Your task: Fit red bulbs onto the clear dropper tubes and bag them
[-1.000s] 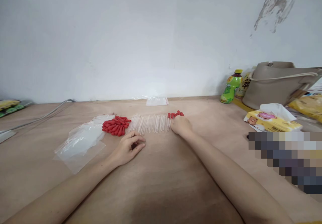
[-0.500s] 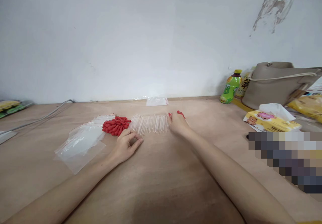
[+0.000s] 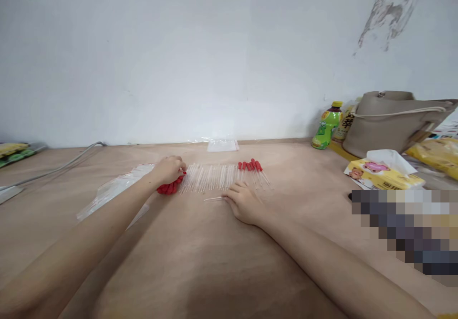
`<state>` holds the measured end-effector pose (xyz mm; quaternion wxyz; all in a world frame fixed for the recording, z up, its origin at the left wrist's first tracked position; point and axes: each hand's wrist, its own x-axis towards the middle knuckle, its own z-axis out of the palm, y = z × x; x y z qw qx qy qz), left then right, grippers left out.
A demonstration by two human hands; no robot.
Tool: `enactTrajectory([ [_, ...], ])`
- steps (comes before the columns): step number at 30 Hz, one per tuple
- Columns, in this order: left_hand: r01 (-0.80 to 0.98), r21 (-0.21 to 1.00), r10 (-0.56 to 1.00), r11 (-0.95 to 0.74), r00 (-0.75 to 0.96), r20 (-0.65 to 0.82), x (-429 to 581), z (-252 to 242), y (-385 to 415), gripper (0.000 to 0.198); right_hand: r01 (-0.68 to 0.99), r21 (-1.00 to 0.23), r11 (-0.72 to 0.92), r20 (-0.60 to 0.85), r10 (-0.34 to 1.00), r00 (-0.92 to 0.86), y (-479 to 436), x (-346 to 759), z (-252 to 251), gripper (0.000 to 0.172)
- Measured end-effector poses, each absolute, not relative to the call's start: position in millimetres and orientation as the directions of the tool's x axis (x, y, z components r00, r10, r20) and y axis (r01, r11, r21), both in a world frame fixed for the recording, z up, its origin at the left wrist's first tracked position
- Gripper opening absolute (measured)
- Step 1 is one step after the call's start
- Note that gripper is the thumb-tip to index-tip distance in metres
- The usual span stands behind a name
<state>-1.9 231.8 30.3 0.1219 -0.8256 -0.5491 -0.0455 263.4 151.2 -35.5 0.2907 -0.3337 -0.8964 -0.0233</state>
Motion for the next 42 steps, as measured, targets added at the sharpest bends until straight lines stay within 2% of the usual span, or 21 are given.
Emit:
enactTrajectory([
  [6, 0.902, -0.141, 0.887, -0.409, 0.429, 0.170, -1.9, 32.6, 241.4, 0.011, 0.631, -0.166, 0.758, 0.503, 0.616, -0.607, 149.6, 261.0, -32.7, 0.018],
  [9, 0.898, -0.130, 0.867, -0.420, 0.439, 0.234, -0.4, 36.7, 233.0, 0.012, 0.640, -0.228, 0.734, 0.502, 0.652, -0.569, 149.0, 256.9, -31.8, 0.015],
  [12, 0.883, -0.108, 0.806, -0.457, 0.462, 0.370, 5.8, 30.6, 212.0, 0.015, 0.627, -0.320, 0.711, 0.500, 0.688, -0.526, 149.1, 250.5, -31.8, 0.015],
  [14, 0.819, -0.030, 0.710, -0.574, 0.515, 0.481, 11.8, 19.0, 192.3, 0.015, 0.615, -0.370, 0.696, 0.488, 0.709, -0.509, 150.1, 246.6, -32.6, 0.013],
  [17, 0.743, 0.134, 0.704, -0.655, 0.537, 0.464, 19.9, -3.6, 162.8, 0.013, 0.615, -0.404, 0.677, 0.468, 0.731, -0.497, 152.0, 243.7, -34.4, 0.006],
  [20, 0.724, 0.249, 0.742, -0.643, 0.508, 0.437, 23.8, -21.0, 145.4, 0.010, 0.636, -0.391, 0.666, 0.481, 0.737, -0.476, 153.0, 244.1, -35.8, 0.004],
  [23, 0.711, 0.383, 0.786, -0.589, 0.394, 0.476, 24.4, -27.7, 142.6, 0.012, 0.646, -0.389, 0.657, 0.500, 0.739, -0.450, 152.1, 245.1, -36.2, 0.004],
  [25, 0.683, 0.427, 0.783, -0.592, 0.362, 0.506, 24.5, -27.6, 143.9, 0.018, 0.638, -0.417, 0.647, 0.501, 0.750, -0.433, 150.9, 245.4, -36.2, 0.006],
  [30, 0.641, 0.378, 0.728, -0.668, 0.458, 0.510, 27.3, -24.1, 142.6, 0.014, 0.537, -0.506, 0.675, 0.508, 0.736, -0.447, 148.6, 245.7, -35.6, 0.011],
  [38, 0.665, 0.312, 0.710, -0.679, 0.487, 0.509, 31.7, -25.4, 138.9, 0.018, 0.486, -0.434, 0.758, 0.520, 0.652, -0.552, 148.1, 245.1, -33.7, 0.017],
  [42, 0.650, 0.307, 0.697, -0.695, 0.508, 0.506, 33.8, -25.1, 137.6, 0.018, 0.458, -0.452, 0.766, 0.515, 0.643, -0.566, 148.6, 246.3, -33.5, 0.019],
])
